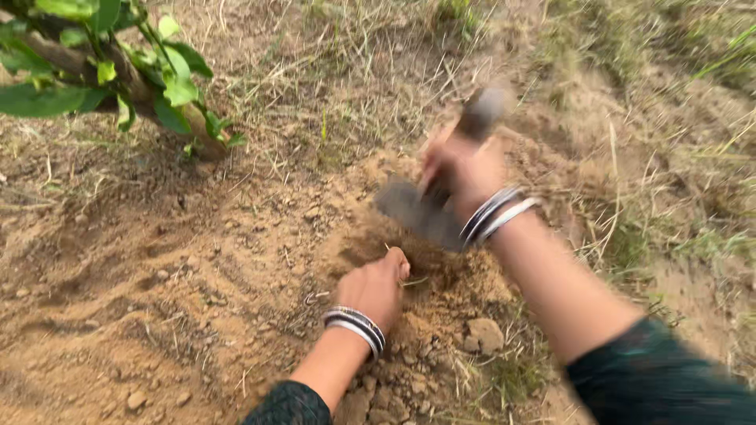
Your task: The person weeds around a small plant by digging and loosening the soil with a hand trowel while pulling up grass by hand.
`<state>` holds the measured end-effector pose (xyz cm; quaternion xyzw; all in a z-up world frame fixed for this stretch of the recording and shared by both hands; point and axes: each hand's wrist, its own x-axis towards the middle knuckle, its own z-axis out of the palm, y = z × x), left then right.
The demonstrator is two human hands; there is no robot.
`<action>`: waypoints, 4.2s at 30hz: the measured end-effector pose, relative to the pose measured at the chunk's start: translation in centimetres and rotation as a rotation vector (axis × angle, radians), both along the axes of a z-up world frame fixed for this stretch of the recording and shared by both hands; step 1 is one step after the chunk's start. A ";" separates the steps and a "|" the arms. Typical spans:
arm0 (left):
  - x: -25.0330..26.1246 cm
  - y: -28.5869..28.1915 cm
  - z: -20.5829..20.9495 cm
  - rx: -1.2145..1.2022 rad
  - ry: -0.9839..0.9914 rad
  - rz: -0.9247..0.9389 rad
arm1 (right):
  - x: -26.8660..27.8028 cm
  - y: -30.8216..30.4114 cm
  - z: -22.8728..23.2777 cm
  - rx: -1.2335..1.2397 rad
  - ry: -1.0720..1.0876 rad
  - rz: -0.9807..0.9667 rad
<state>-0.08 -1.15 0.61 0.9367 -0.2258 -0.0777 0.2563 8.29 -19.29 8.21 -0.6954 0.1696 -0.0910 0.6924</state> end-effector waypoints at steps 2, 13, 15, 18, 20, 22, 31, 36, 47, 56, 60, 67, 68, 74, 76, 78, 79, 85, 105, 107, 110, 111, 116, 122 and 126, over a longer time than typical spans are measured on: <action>-0.4 -0.8 0.6 0.162 0.270 0.052 | -1.2 1.6 -2.1 0.251 0.051 0.069; 4.4 0.6 -0.9 -0.311 0.155 0.695 | -1.9 1.3 0.1 0.159 -0.043 0.081; 5.7 0.0 -1.3 -0.298 0.260 0.716 | -1.1 0.5 1.2 0.024 -0.317 0.012; 7.8 -1.3 -2.5 -0.276 0.179 0.838 | 1.7 -0.1 1.5 -0.085 -0.234 -0.025; 9.6 -1.9 -3.5 -0.442 0.058 0.839 | 2.6 0.2 0.3 -0.103 -0.192 0.113; 10.9 -2.1 -4.2 -0.497 0.240 0.773 | 3.3 0.4 -0.9 -0.057 -0.157 0.034; 17.1 -4.8 -6.0 -0.717 0.555 0.683 | 3.4 2.7 -1.3 -0.183 -0.024 0.002; 18.1 -4.0 -4.1 -1.019 0.625 0.824 | 2.3 2.7 -1.2 -0.274 -0.124 0.047; 19.1 -14.3 1.3 -1.216 0.793 0.830 | -1.2 -3.3 8.3 -0.328 0.154 -0.272; 21.7 -28.7 -1.5 -0.708 0.691 0.209 | -3.0 -14.2 8.3 -0.149 0.058 -0.485; 21.8 -34.4 -1.7 -0.036 -0.014 -0.123 | -4.1 -17.0 9.8 -0.165 0.075 -0.569; 18.7 -42.7 0.7 -1.012 0.970 0.079 | -6.8 -18.2 13.2 -0.686 0.075 -0.929; 18.2 -42.6 0.9 -0.943 0.759 0.241 | -7.0 -18.4 13.3 -0.849 0.014 -0.926; 19.7 -34.8 -0.4 -0.043 -0.103 -0.173 | -6.1 -16.5 12.0 -0.553 0.064 -0.507; 22.0 -30.8 -1.2 -0.233 0.045 -0.052 | -4.7 -14.7 10.9 -0.506 -0.033 -0.401; 22.6 -27.9 -1.3 -0.424 0.187 0.071 | -3.2 -13.1 10.1 -0.454 -0.132 -0.293; 22.7 -26.2 -0.7 -0.695 0.367 0.146 | -2.4 -12.3 9.8 -0.400 -0.174 -0.185; 23.2 -16.6 2.1 -1.520 0.702 0.396 | 2.7 -7.6 7.2 -0.206 -0.313 0.109; 12.3 -12.4 1.0 0.099 -0.287 0.460 | 9.2 -7.8 0.3 0.180 -0.167 -0.113; 12.3 -12.4 1.4 0.107 -0.268 0.467 | 9.4 -8.0 0.5 0.199 -0.174 -0.097; 12.4 -12.2 1.6 0.130 -0.203 0.445 | 9.0 -7.7 0.6 0.189 -0.168 -0.124; 12.4 -12.2 1.7 0.128 -0.202 0.443 | 8.8 -7.5 0.7 0.186 -0.168 -0.125; 13.0 -12.2 2.0 0.203 -0.045 0.370 | 7.8 -7.2 0.8 0.091 -0.093 -0.135; 13.8 -12.2 2.5 0.264 0.064 0.318 | 7.6 -6.3 0.6 0.031 -0.009 -0.099; 14.6 -11.9 3.9 0.193 0.095 0.338 | 9.4 -6.9 0.4 -0.063 0.053 -0.044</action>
